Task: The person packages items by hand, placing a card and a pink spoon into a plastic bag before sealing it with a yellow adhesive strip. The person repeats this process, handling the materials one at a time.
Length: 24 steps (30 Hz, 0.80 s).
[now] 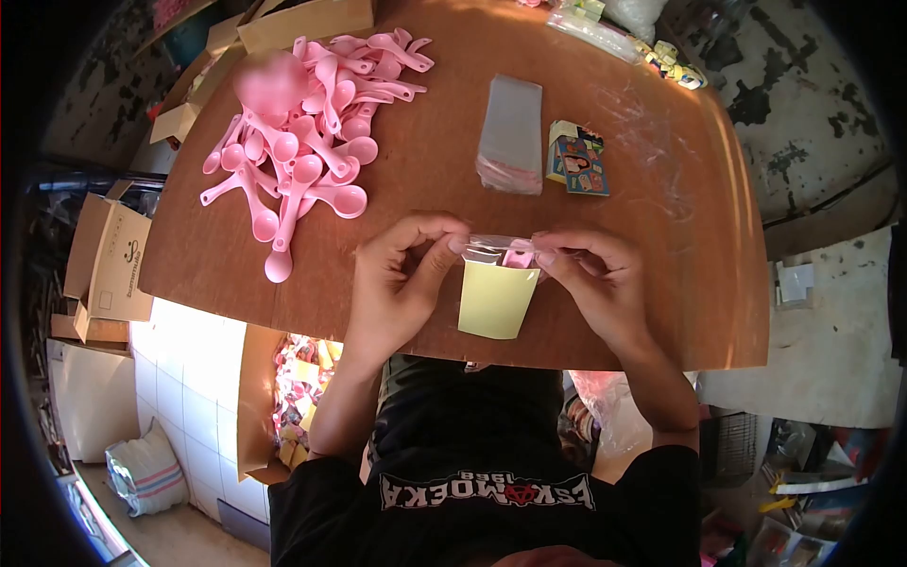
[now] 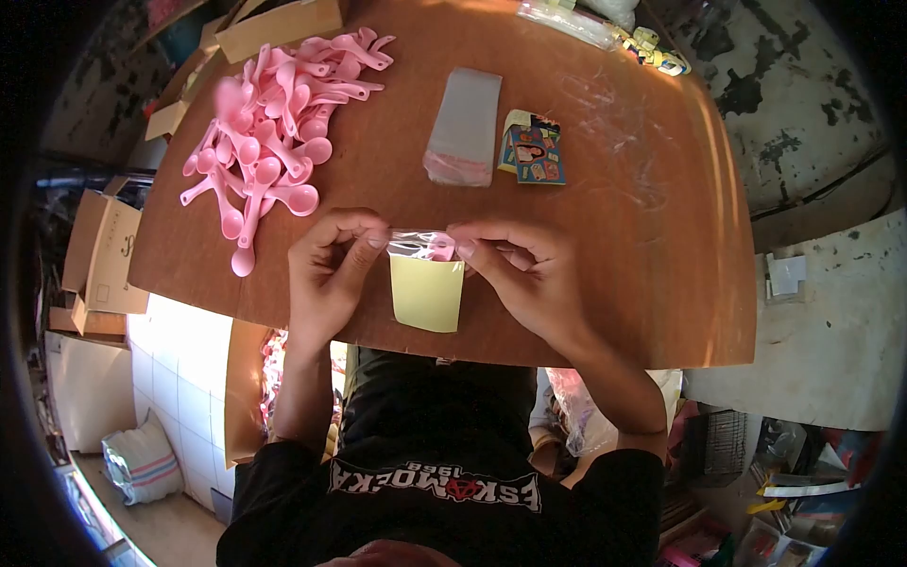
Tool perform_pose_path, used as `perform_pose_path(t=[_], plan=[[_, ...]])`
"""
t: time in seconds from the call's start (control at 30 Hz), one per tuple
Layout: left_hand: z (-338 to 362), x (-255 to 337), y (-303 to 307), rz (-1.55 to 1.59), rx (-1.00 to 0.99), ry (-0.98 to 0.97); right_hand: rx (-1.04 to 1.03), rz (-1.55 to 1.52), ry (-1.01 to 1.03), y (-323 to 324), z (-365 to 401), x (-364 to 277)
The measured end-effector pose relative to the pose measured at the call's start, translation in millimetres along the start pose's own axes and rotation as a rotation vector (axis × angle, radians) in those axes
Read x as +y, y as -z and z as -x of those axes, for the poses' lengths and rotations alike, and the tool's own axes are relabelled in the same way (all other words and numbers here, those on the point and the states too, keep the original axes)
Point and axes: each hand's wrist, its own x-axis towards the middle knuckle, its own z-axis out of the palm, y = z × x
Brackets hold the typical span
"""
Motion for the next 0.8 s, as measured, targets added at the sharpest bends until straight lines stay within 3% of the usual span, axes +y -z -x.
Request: perform_pose_path(t=[0.1, 0.2, 0.3, 0.6, 0.8], plan=[[0.3, 2.1, 1.0, -0.029, -0.001, -0.034, -0.124, 0.125, 0.115, 10.3, -3.0, 5.0], [-1.6, -4.4, 7.5, -0.104, -0.064, -0.091, -0.158, 0.065, 0.171, 7.2, -6.0, 1.0], [-2.9, -3.4, 8.0, -0.104, -0.095, -0.135, -0.182, 0.099, 0.148, 12.3, -5.2, 4.0], [-0.8, 1.3, 8.5, 0.078, -0.117, -0.003, -0.232, 0.014, 0.131, 13.0, -1.9, -0.6], [0.9, -6.2, 9.5, 0.009, -0.126, 0.030, -0.148, 0.113, 0.129, 3.5, 0.0, 2.1]])
